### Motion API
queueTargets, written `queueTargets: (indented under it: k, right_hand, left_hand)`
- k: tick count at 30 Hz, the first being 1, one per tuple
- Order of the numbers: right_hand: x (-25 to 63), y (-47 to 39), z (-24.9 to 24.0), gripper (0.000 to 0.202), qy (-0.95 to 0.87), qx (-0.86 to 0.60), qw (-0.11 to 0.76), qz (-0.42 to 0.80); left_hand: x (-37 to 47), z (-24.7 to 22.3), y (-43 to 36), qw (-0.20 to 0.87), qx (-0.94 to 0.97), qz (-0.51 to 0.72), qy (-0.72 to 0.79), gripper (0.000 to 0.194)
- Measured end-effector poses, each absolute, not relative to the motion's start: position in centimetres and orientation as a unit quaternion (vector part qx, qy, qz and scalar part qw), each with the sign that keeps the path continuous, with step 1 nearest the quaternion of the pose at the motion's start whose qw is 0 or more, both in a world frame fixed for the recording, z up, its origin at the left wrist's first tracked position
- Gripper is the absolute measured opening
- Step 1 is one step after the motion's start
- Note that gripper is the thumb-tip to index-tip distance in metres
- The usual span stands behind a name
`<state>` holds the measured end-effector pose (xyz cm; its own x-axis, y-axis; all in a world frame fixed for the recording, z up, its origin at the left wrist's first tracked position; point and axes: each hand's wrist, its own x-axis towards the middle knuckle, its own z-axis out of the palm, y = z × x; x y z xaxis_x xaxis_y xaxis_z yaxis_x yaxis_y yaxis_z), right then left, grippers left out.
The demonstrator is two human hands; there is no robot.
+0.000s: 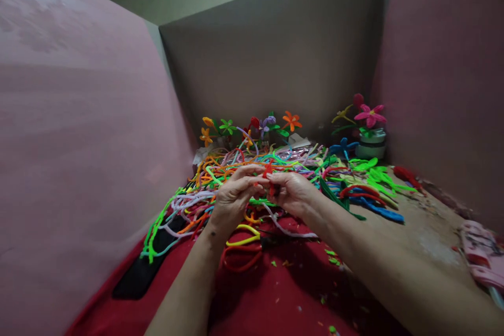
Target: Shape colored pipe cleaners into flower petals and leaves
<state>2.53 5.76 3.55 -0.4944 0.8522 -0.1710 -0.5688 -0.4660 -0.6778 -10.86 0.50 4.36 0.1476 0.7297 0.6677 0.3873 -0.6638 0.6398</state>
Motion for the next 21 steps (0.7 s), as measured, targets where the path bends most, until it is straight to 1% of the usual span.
queueTargets:
  k: [3,6,8,10,14,18,21]
  right_hand:
    - [2.4,5.7,3.4,0.008,-0.332,-0.252,0.435,0.798]
    - [2.4,5.5,3.3,0.006,-0.398,-0.242,0.437,0.770]
    - [2.4,5.4,3.2,0.008,-0.430,-0.230,0.440,0.754]
    - [2.4,5.3,3.1,0.007,-0.447,-0.228,0.437,0.746]
    - [2.5,5.8,2.6,0.005,-0.484,-0.238,0.447,0.714]
    - [2.4,6.3,1.9,0.005,-0.510,-0.254,0.469,0.675]
    - [2.2,6.1,1.9,0.004,-0.496,-0.251,0.461,0.692]
  left_hand:
    - [-10.9,4.3,0.4,0.232,0.702,0.552,0.385,0.014]
    - [-10.9,4.0,0.4,0.252,0.642,0.602,0.401,0.013]
    - [-10.9,4.1,0.4,0.220,0.640,0.606,0.418,0.008]
    - [-11.2,4.2,0.3,0.165,0.686,0.566,0.427,0.005]
    - [-11.8,4.4,0.5,0.057,0.784,0.449,0.425,0.018]
    - [-12.0,3.7,0.8,-0.019,0.822,0.355,0.444,0.028]
    - [-11.8,3.2,1.0,-0.057,0.818,0.333,0.465,0.024]
